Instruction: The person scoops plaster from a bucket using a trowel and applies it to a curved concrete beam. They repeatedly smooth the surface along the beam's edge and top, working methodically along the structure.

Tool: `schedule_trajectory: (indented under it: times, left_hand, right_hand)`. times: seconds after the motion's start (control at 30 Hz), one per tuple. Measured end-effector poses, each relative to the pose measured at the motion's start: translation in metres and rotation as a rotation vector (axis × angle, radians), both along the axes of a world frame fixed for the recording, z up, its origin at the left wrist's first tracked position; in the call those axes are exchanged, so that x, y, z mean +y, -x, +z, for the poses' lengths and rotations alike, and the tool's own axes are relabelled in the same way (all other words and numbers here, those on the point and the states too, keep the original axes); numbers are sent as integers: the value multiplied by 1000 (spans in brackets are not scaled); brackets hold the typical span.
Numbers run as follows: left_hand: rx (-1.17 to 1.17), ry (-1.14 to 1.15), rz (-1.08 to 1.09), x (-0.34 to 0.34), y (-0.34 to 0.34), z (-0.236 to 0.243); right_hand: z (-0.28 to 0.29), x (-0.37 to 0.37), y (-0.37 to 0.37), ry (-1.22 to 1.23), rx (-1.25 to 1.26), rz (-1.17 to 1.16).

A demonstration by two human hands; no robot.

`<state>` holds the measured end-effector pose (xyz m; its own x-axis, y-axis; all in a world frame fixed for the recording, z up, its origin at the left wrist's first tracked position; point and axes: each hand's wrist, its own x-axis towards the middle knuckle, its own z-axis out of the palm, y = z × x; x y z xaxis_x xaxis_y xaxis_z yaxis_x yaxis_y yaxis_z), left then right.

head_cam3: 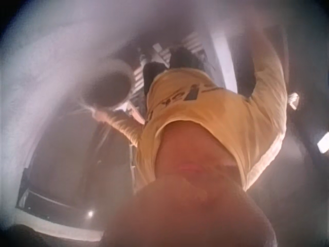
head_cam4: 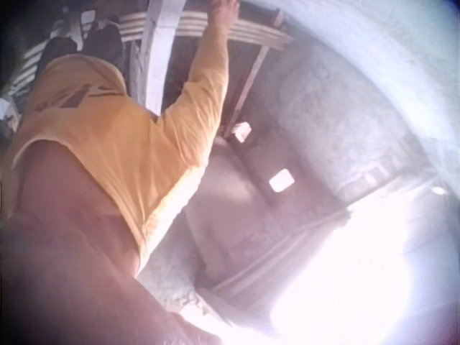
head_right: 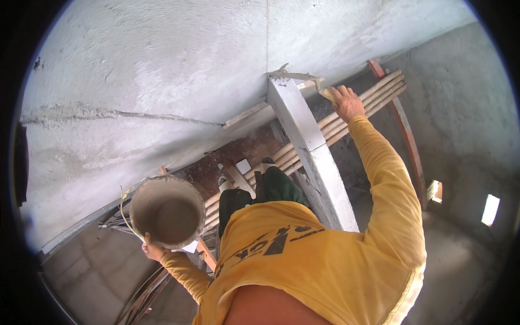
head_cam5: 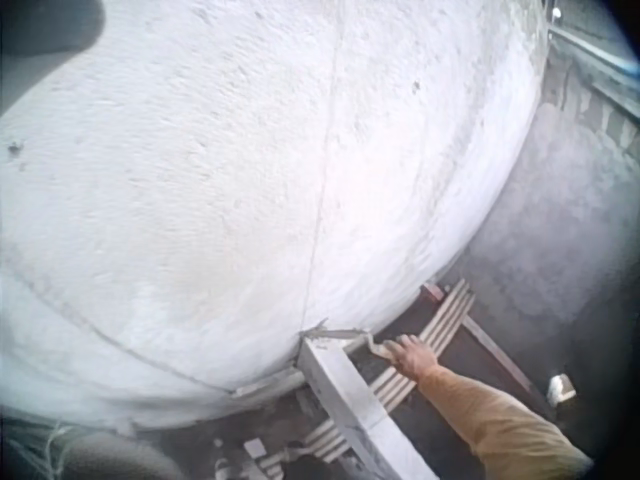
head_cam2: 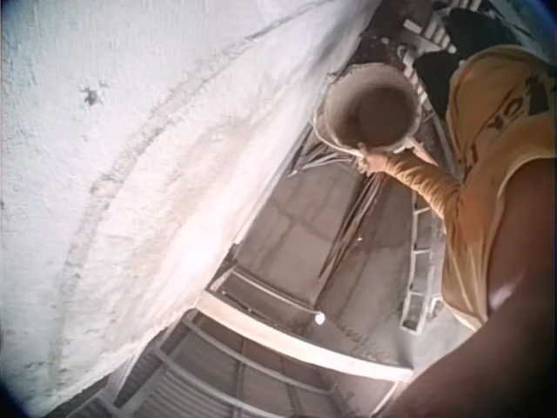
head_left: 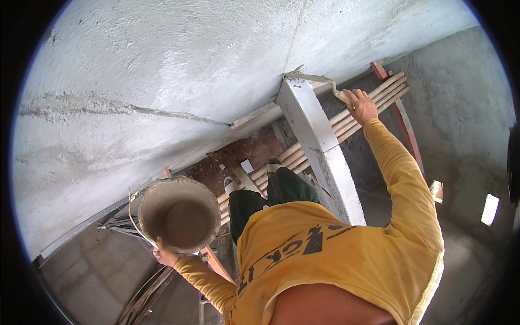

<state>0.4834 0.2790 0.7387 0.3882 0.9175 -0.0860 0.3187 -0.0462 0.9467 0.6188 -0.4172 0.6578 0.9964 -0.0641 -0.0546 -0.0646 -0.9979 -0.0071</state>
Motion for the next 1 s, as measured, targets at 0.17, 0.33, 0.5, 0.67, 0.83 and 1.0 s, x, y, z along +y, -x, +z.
schedule_trajectory:
  times: [0.17,0.33,0.5,0.67,0.83,1.0]
  left_hand:
    - [0,32,-12,-4,-9,-2]
    - [21,4,-29,-14,-14,1]
    - [63,-10,-34,-12,-13,1]
    - [-11,72,-59,-5,-11,-3]
    - [90,14,-15,-2,-10,-10]
    - [110,15,5,7,-7,-19]
  right_hand:
    - [0,-1,14,-46,64,-99]
    - [-6,-8,18,-3,85,-65]
    - [-5,-12,-15,69,70,-50]
    - [28,-17,-28,62,93,2]
    - [43,-14,-37,118,96,12]
    - [31,-4,-38,151,126,-54]
